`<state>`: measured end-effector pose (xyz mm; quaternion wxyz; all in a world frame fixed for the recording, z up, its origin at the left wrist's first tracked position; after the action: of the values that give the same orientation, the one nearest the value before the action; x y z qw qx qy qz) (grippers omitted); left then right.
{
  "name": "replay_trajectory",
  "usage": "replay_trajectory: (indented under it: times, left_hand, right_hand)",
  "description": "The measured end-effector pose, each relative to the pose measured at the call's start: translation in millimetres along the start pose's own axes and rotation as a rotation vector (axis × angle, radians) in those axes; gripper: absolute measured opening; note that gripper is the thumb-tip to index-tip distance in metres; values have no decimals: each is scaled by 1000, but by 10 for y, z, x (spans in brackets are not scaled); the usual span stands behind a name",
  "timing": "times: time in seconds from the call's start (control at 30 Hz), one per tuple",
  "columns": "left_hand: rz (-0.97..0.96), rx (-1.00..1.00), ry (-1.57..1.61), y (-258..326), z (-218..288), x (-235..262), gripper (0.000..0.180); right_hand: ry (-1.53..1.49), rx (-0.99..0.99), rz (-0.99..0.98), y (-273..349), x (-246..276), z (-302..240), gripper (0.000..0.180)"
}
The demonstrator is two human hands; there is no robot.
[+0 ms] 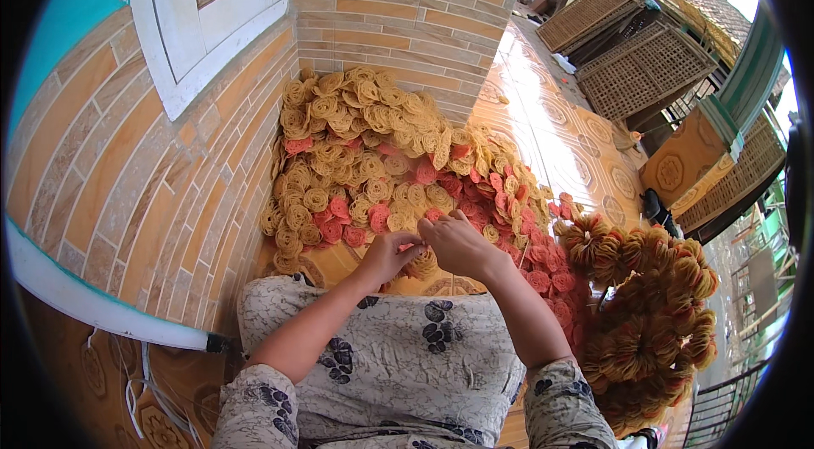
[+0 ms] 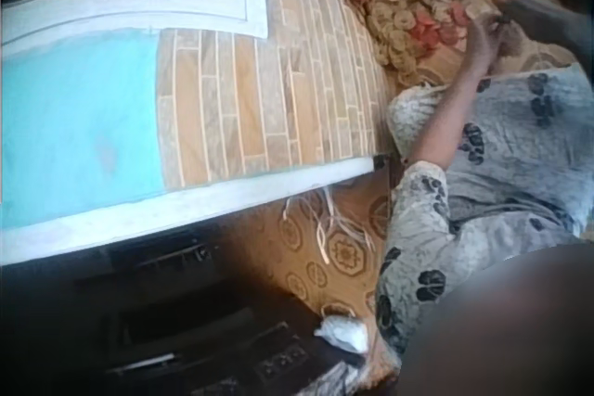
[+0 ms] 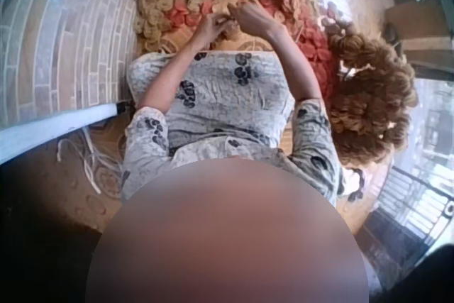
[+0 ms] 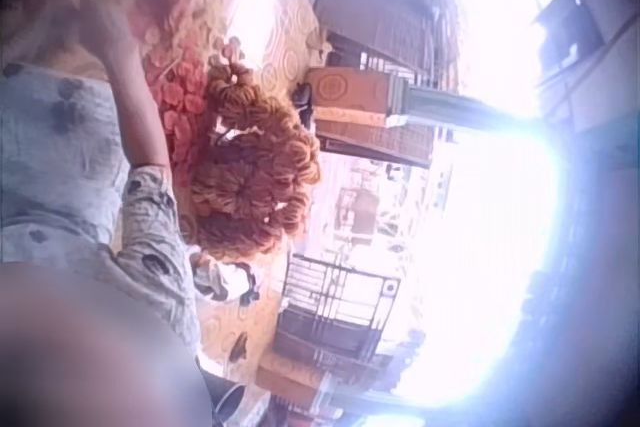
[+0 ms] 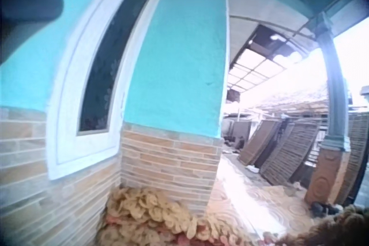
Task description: The person sits on a tiled floor and repeatedly picks up small circular craft pieces, threads them onto a thin stick, and places the assembled units into a growing pile. The person handles both yellow and red circular items and uses a thin stick to assemble them.
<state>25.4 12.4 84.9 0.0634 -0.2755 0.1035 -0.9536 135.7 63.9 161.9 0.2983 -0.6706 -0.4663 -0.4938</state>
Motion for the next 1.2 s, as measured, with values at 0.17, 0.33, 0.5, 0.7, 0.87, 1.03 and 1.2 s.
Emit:
replay_trajectory:
  times: [0.17,0.33,0.5,0.7,0.87,1.03,1.2]
  left_hand:
    - [164,135,-144,-54,-555,104,14]
    - [240,359,-85,-181,-1204,129,22]
    - [301,286,-139,-201,-1229,62,22]
    - [379,209,-177,-170,-1018,116,21]
    - [400,181,-150,-190,-877,125,20]
    - [276,221,-135,-185,-816,85,19]
    - [141,310,233,-192,-917,11,17]
  right_hand:
    - [-513,-116,306,-298,-292,379,20]
    - [-1330,-315,357,-287,-1030,771,48]
    - [-1395,-420,362,-261,-1206,844,54]
    - [-1448,-360,309,-274,-1081,707,47]
    - [-1482,-378,320,-263,-1041,705,38]
    - [-1489,-427,330,-268,-1038,726,32]
    - [-1423,-421,145,-233,-1133,876,40]
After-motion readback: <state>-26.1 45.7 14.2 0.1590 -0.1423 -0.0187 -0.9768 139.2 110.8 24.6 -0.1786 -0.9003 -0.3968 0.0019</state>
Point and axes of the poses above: each hand's wrist, its own y-axis away from the middle knuckle, its own x-axis out of the back of the hand, z = x × y, the point moved 5 cm from there along -y, towards the middle knuckle, and after that the axes turned 11 degrees about -y, right-handed, at the moved point
